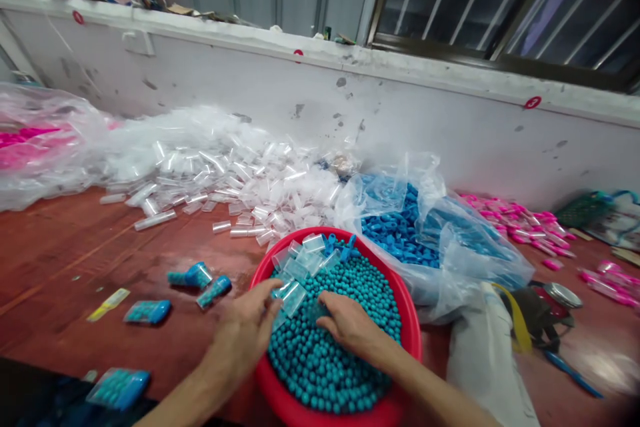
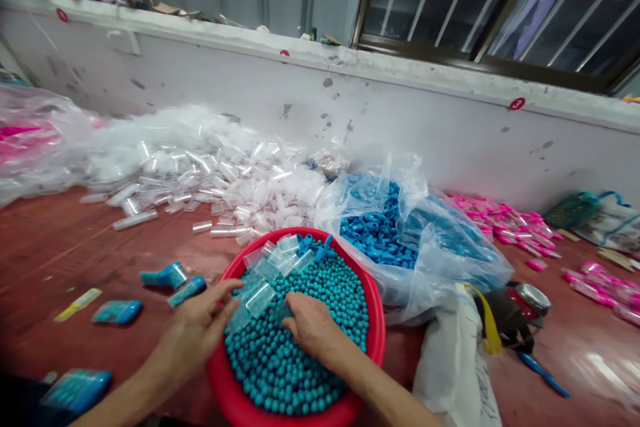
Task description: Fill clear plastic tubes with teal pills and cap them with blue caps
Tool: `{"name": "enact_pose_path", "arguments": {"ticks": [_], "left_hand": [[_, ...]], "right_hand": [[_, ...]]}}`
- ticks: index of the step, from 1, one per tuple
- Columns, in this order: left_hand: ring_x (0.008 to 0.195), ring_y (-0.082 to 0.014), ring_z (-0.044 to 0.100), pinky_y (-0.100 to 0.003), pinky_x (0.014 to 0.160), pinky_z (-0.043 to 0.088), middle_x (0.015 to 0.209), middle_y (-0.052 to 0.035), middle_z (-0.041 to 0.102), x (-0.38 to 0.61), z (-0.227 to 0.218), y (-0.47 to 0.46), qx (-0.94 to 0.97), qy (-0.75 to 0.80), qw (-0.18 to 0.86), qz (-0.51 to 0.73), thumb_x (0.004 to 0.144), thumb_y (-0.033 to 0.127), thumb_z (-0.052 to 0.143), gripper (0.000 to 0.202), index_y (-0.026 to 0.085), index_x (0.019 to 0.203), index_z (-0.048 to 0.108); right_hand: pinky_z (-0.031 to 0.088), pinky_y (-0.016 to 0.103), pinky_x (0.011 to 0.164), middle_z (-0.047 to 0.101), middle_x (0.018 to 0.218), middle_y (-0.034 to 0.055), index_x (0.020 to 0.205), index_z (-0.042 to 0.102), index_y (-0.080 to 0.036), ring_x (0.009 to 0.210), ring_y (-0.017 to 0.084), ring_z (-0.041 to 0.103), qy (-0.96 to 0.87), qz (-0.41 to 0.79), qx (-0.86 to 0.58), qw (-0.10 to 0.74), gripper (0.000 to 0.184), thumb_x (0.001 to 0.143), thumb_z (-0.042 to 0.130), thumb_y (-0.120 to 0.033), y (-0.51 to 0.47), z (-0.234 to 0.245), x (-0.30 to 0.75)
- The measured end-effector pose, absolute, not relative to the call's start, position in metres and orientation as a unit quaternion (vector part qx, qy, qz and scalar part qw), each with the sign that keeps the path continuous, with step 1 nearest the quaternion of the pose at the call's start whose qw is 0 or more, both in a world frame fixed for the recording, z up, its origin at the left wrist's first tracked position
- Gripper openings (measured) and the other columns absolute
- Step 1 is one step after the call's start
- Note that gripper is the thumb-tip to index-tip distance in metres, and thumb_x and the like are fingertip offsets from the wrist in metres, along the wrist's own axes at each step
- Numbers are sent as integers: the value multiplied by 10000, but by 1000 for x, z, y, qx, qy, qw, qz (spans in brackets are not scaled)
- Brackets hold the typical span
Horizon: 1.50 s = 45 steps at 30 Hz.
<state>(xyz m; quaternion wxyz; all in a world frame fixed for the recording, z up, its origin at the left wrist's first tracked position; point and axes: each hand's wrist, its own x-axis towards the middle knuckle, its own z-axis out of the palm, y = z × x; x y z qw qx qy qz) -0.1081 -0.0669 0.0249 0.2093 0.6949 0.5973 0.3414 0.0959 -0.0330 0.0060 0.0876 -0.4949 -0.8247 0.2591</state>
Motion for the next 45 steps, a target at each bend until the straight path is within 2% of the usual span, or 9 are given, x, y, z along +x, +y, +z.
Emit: {"name": "enact_pose_path", "arguments": {"ticks": [3,6,10,14,18,24,32,40,45], "left_hand": [[653,-160,572,-262,564,451,827,-40,606,-72,13,-69,646,576,388,318,785,366,413,392,175,1125,450],[559,-144,553,-221,421,396,757,-20,564,-50,-2,-65,562,514,579,291,770,412,367,341,172,1000,441],[456,-111,453,-218,435,331,578,40,468,-47,-13,-55,586,534,544,273,733,364,418,165,201,755,433],[576,-155,457,-272,581,328,556,32,451,-48,-13,-39,642,563,465,235,627,245,540,113,215,627,432],[523,-166,457,-288,577,331,461,49,381,-28,-13,-24,605,586,508,181,580,209,576,205,223,531,378],[339,-127,404,-275,452,347,422,78,392,-5,-15,-20,539,576,595,153,666,250,507,106,209,699,416],[454,-93,425,-240,455,395,524,84,409,-18,-12,-22,428,496,734,177,605,317,572,244,204,766,428],[586,-128,508,-230,525,342,605,12,550,-40,-7,-28,376,451,780,217,540,420,683,371,164,713,478],[592,-109,491,-231,564,348,628,22,537,-49,-6,-36,370,416,792,250,575,363,674,298,159,710,504]], "right_hand": [[446,239,508,539,709,-16,853,450,-184,579,138,576,-712,472,-494,164,69,807,411,-219,-38,4,99],[416,204,417,509,650,-42,886,439,-184,475,111,548,-646,575,-469,180,117,826,358,-244,-49,4,100],[440,245,631,566,677,-4,720,532,-180,666,139,570,-768,339,-514,178,194,843,390,-228,-44,8,117],[386,317,829,564,979,99,926,543,-164,964,210,505,-768,126,-615,125,162,840,406,-167,-17,5,138],[395,339,789,542,991,141,952,519,-131,926,237,515,-756,128,-634,102,163,828,421,-172,2,-10,136],[412,253,732,586,865,71,886,523,-134,813,167,556,-769,201,-593,128,152,830,383,-158,-6,-17,122],[410,247,806,618,929,22,954,583,-178,886,149,559,-798,292,-485,205,211,807,434,-157,-22,12,135],[401,324,808,543,1138,79,1063,566,-220,995,209,506,-828,14,-560,10,318,837,375,-103,12,18,150],[436,288,646,648,885,112,968,596,-158,778,203,608,-805,10,-591,-45,286,835,359,-69,7,10,146]]}}
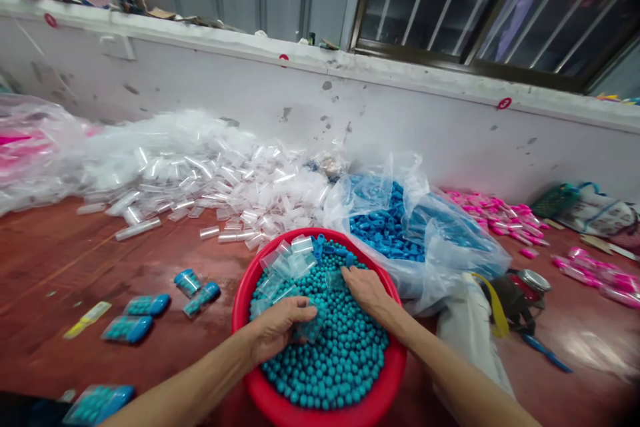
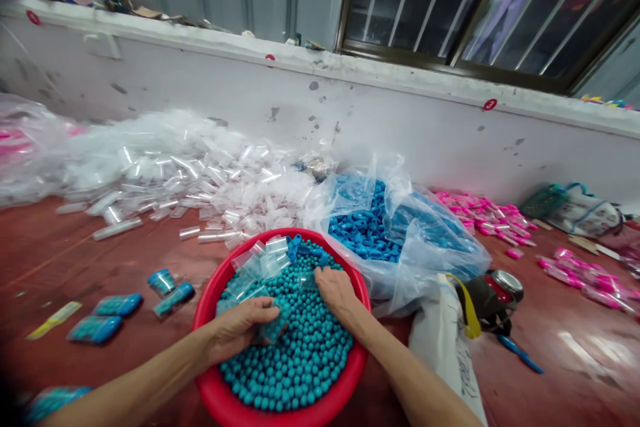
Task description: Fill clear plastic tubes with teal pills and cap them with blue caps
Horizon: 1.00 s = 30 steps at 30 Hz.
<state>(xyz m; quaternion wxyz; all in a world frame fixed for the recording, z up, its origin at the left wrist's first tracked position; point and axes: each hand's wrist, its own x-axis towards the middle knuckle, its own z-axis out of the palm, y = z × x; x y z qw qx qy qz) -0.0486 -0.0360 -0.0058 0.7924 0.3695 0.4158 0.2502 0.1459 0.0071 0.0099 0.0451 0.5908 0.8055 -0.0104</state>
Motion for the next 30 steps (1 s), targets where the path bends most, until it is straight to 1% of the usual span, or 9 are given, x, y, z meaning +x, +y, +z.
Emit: {"name": "enact_pose_path", "arguments": {"ticks": [3,6,9,12,15,19,24,26,30], "left_hand": [[595,-100,474,-222,569,330,636,26,529,-46,-7,-40,429,426,740,294,575,343,666,286,143,746,554],[604,-100,467,-212,565,325,631,33,527,-42,-9,-41,514,459,655,311,572,300,640,247,137,747,579],[498,-88,443,-197,462,287,550,56,487,-39,-9,-38,534,527,612,252,614,299,566,156,162,678,527],[382,-91,432,-192,382,229,498,52,502,-37,-6,-34,510,568,623,171,649,356,520,180,179,662,488],[324,-80,403,-190,363,210,457,38,511,-35,-4,-31,504,562,637,156,642,408,535,244,173,623,472],[380,-84,448,-184,376,266,519,38,533,-34,-5,-32,494,530,669,168,646,507,515,335,179,686,458],[467,-79,467,-196,457,361,517,64,465,-39,-8,-36,485,456,694,274,659,481,560,341,176,659,408],[476,-75,463,-199,475,373,517,63,450,-42,-10,-37,489,426,702,294,647,466,583,342,164,651,421],[483,-93,500,-183,412,362,569,36,511,-47,-12,-40,489,431,707,275,645,486,574,362,159,743,454]], "right_hand": [[421,295,577,661,773,146,853,623,-127,702,236,628,785,2,616,64,262,824,372,-60,4,11,144],[407,294,551,662,751,127,812,626,-160,689,248,629,780,9,622,66,192,830,436,-147,-2,14,142],[400,287,545,651,779,100,818,627,-192,674,230,620,781,13,621,64,174,836,457,-225,-13,16,139],[410,314,618,620,887,108,796,624,-191,789,248,591,795,45,603,48,195,837,434,-184,-26,18,136],[399,364,733,599,920,124,841,594,-166,890,280,544,810,93,579,10,150,830,445,-179,-33,20,133],[431,287,627,627,786,66,935,544,-172,720,214,591,803,-18,595,-45,177,872,410,-270,-38,16,128],[433,288,797,615,1020,69,1164,481,-194,946,188,565,834,-159,505,-156,308,886,350,-222,-47,5,128],[425,281,827,613,1050,59,1152,509,-205,960,169,561,828,-226,480,-181,326,881,329,-186,-51,7,134],[415,275,819,644,955,24,983,606,-211,899,165,572,799,-304,470,-219,230,822,443,-188,-51,19,145]]}}
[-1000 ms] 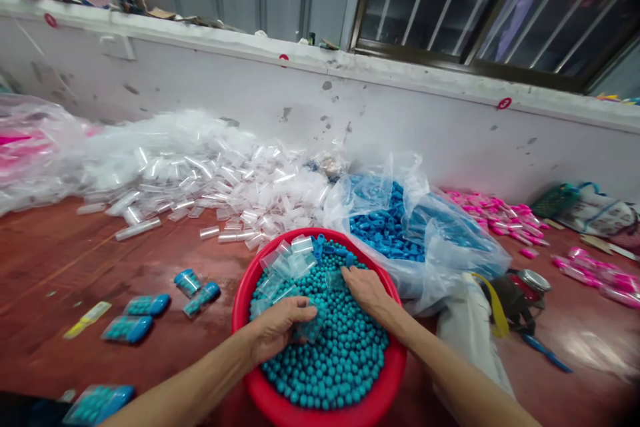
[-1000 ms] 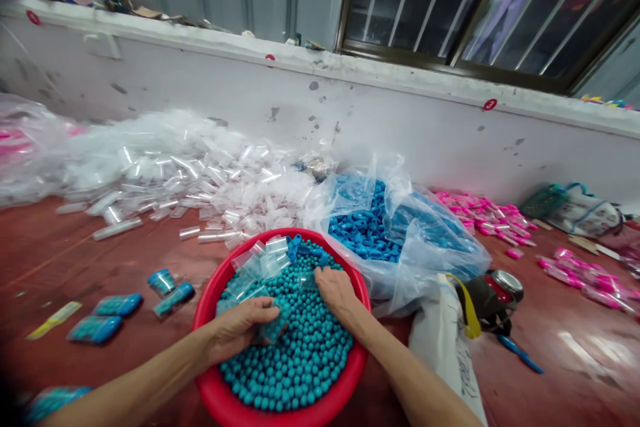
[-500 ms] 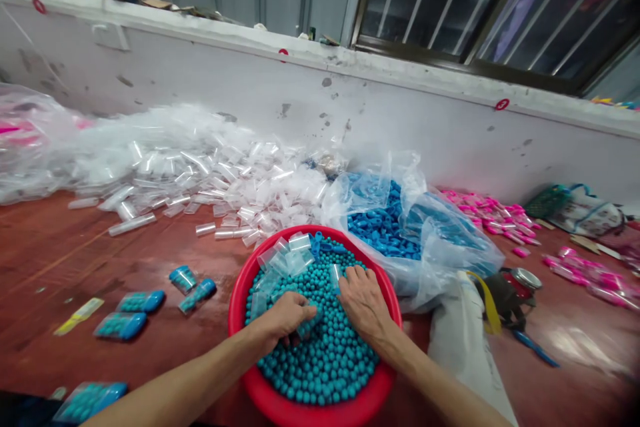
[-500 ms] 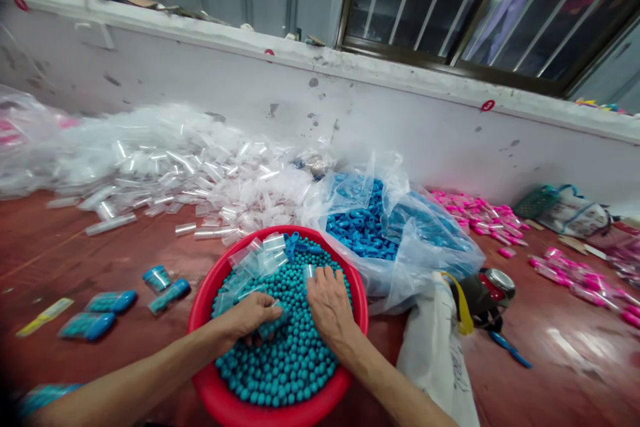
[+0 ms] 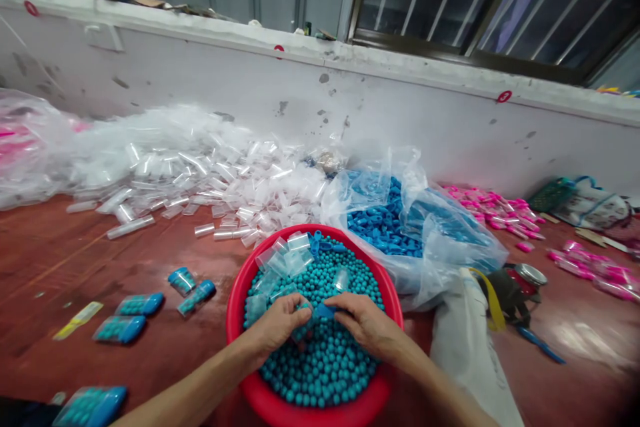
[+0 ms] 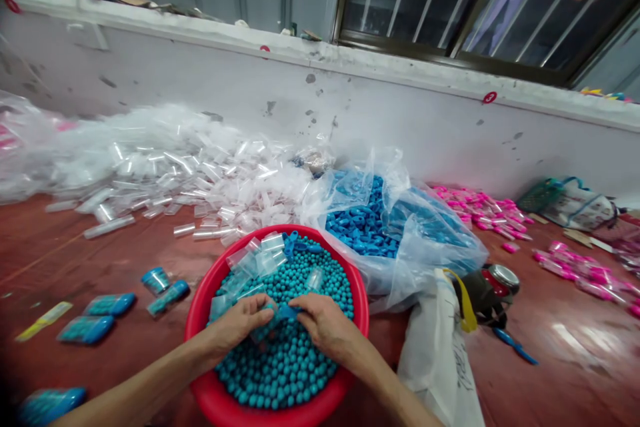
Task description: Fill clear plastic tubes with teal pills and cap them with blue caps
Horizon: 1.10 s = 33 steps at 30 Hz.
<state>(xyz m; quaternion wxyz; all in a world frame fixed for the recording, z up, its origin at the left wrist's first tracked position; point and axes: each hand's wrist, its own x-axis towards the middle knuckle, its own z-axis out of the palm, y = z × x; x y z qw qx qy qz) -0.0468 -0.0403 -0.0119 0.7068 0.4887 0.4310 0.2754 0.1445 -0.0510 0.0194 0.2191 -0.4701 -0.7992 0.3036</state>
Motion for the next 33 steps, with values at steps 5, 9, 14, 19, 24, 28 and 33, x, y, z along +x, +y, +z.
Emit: {"name": "enact_pose_path", "arguments": {"ticks": [5,9,14,19,24,28,33], "left_hand": [[346,-56,452,-138,304,261,588,47,534,-44,-11,-45,502,433,691,289,719,478,505,350,177,880,428],[332,-44,431,-134,304,278,571,74,489,-40,-8,-50,496,424,686,320,703,434,535,448,171,1037,395],[327,-47,415,-137,306,258,552,73,484,-37,-3,-54,481,432,683,339,703,410,527,550,149,1147,336],[318,-35,347,-141,298,250,527,90,435,-35,2,-54,460,439,687,352,697,387,523,466,158,1077,381],[355,-43,312,-146,292,288,519,101,364,-35,4,-56,481,462,644,375,684,370,532,349,174,951,423],[324,-39,367,-137,286,264,550,93,410,-42,2,-58,514,464,644,325,730,391,482,327,193,978,401],[315,-50,422,-136,287,273,583,89,428,-46,2,-58,540,452,650,287,750,382,449,309,212,995,367]], "right_hand": [[398,204,541,540,614,-35,816,606,-182,556,107,499,-699,380,-528,298,154,810,459,-230,-50,14,131],[357,193,481,501,582,-41,806,638,-179,519,96,453,-643,436,-536,330,169,790,488,-255,-54,2,118],[355,202,481,501,560,-34,810,656,-174,512,103,455,-616,442,-548,354,194,795,482,-259,-58,2,114],[384,218,551,545,618,-14,833,640,-180,572,117,501,-673,377,-525,361,219,839,428,-237,-64,5,111],[391,242,628,557,690,19,777,612,-160,649,128,521,-772,304,-441,343,252,866,380,-204,-67,6,114],[418,252,645,560,747,12,784,637,-183,695,135,535,-751,389,-418,331,153,798,487,-213,-57,8,124],[428,231,476,550,743,-21,976,599,-174,519,101,499,-550,558,-498,371,364,618,637,-225,-41,5,122]]}}
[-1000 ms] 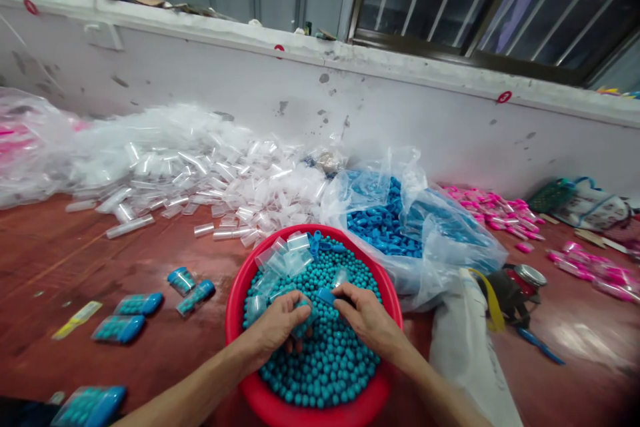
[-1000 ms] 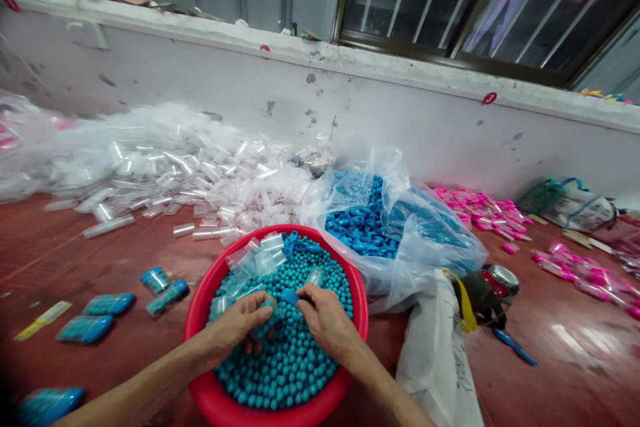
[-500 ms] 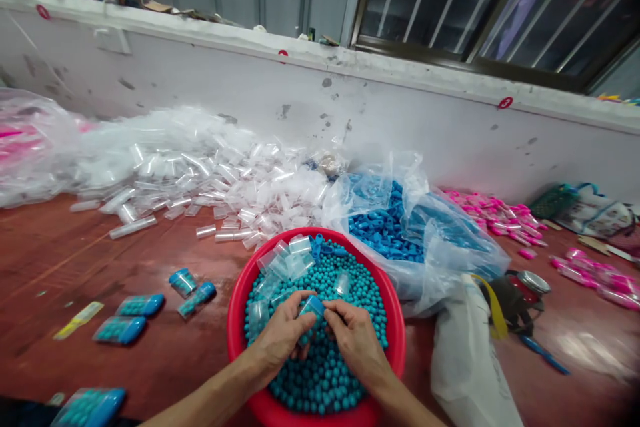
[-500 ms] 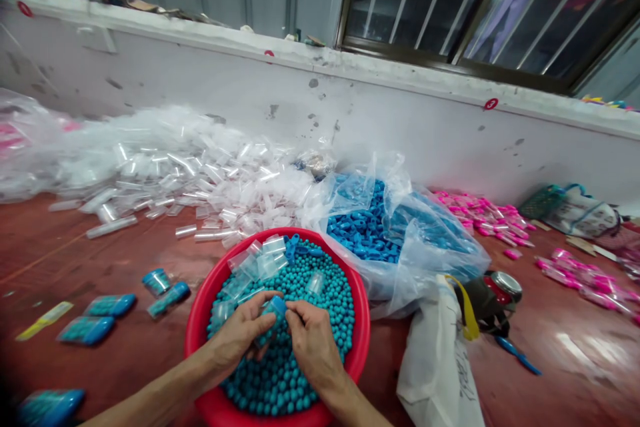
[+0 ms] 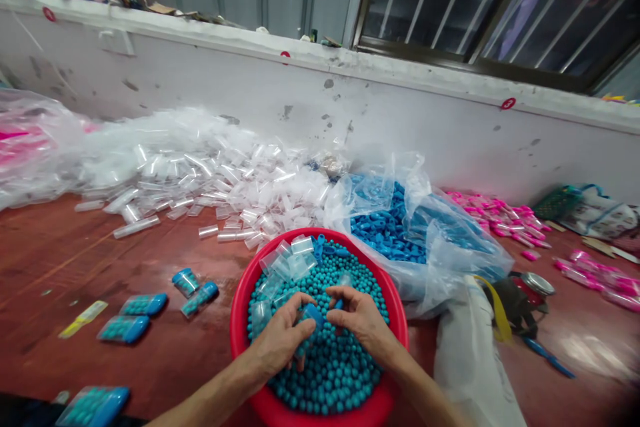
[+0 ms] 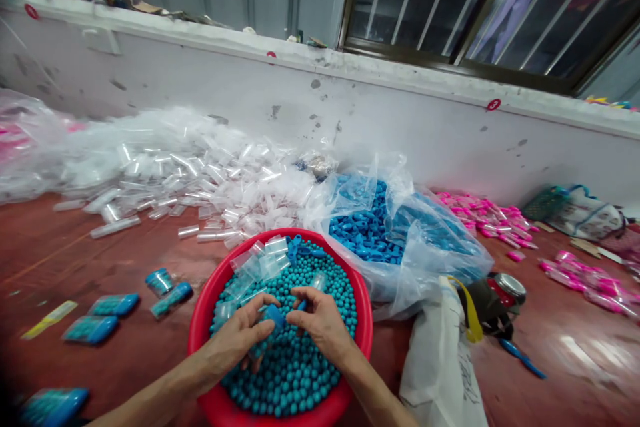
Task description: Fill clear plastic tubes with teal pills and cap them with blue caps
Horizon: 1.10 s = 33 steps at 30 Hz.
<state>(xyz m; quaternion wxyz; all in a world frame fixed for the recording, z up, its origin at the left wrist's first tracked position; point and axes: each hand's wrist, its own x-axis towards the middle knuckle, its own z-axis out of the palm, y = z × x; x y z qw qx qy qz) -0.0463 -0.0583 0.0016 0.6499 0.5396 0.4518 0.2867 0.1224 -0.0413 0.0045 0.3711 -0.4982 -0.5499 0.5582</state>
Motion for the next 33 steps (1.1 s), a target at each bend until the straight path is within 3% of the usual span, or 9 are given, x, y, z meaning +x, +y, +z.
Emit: {"name": "enact_pose_path", "arguments": {"ticks": [5,8,10,11,17,24,27,29,33], "left_hand": [[356,-58,379,-183,332,346,641,64,459,-41,2,-60,538,489,606,323,757,353,438,339,209,1059,389],[704,-149,558,-269,645,472,869,-17,564,-39,-1,-59,536,494,559,394,744,311,467,409,192,1131,413],[968,-195,515,-309,883,386,1047,-51,559,-38,-2,-58,543,467,552,427,727,286,489,436,174,1144,434],[1023,-204,488,-315,933,341,1086,-57,552,-37,-1,-58,546,454,558,430,722,282,494,432,167,1136,445],[774,-166,533,-281,753,418,803,-5,585,-30,9,-62,503,455,608,412,745,297,463,239,175,951,463],[738,-160,521,-256,711,412,751,8,555,-24,13,-65,570,488,525,400,772,255,421,122,189,861,473],[764,-176,540,-272,732,408,781,-11,583,-32,17,-62,622,504,469,373,791,254,404,144,192,895,483],[764,-182,552,-276,722,410,801,-16,601,-48,22,-60,649,521,434,344,800,274,401,176,198,932,487],[711,-199,575,-277,644,421,798,-17,628,-112,26,-56,670,605,322,285,817,383,372,302,220,1049,478]], "right_hand": [[463,314,757,601,985,44,1191,486,-172,845,179,571,-595,504,-495,383,439,772,504,-302,-55,2,107],[328,373,968,423,1286,107,1319,312,-139,1150,240,410,-685,454,-481,306,742,686,636,-352,-67,2,101],[265,386,1014,290,1367,149,1351,205,-105,1234,272,294,-723,412,-484,271,1010,532,752,-326,-72,1,98],[271,385,1011,292,1357,163,1350,188,-96,1230,276,299,-735,390,-487,264,1045,504,764,-308,-73,2,96],[439,356,818,511,1080,104,1214,362,-149,940,232,542,-756,303,-510,278,680,585,617,-204,-76,12,85],[459,391,787,511,1083,156,1225,313,-111,949,277,541,-758,250,-511,319,716,597,625,-255,-85,4,80],[438,418,828,441,1211,206,1320,205,-90,1047,310,499,-786,249,-504,257,808,647,610,-280,-84,4,81],[431,398,847,416,1260,186,1359,162,-114,1072,299,493,-810,269,-483,194,813,697,591,-311,-80,10,87],[429,341,843,493,1202,122,1295,360,-172,1038,249,526,-805,214,-538,127,490,828,461,-279,-56,22,112]]}}
